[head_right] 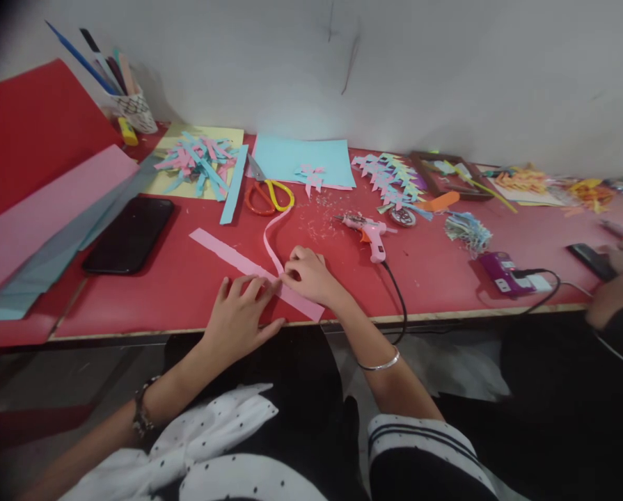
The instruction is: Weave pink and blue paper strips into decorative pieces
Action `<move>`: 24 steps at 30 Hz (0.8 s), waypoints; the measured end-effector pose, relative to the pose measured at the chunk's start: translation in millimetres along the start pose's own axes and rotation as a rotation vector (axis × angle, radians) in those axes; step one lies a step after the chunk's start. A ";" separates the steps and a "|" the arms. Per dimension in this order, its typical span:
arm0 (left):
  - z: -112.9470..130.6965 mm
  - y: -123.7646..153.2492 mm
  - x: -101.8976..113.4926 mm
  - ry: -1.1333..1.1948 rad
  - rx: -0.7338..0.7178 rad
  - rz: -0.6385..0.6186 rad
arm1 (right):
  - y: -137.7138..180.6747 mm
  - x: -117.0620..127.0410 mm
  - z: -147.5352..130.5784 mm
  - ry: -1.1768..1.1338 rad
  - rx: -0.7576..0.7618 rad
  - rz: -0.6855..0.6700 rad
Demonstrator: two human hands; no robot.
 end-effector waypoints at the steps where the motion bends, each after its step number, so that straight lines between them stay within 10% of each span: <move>1: 0.2 -0.4 0.2 -0.004 -0.004 -0.001 | 0.7 0.8 -0.3 -0.007 0.001 -0.013; 24: 10.8 -1.9 5.2 -0.081 -0.003 -0.063 | 12.2 5.9 0.3 0.025 0.002 -0.017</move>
Point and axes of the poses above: each hand's wrist, its own y-axis away from the middle knuckle, its own x-axis out of the back of the hand, z = x × y, the point moved 5 cm from there along -y, towards the middle knuckle, and after that the axes turned 5 degrees about -x, right-handed, at the moved point
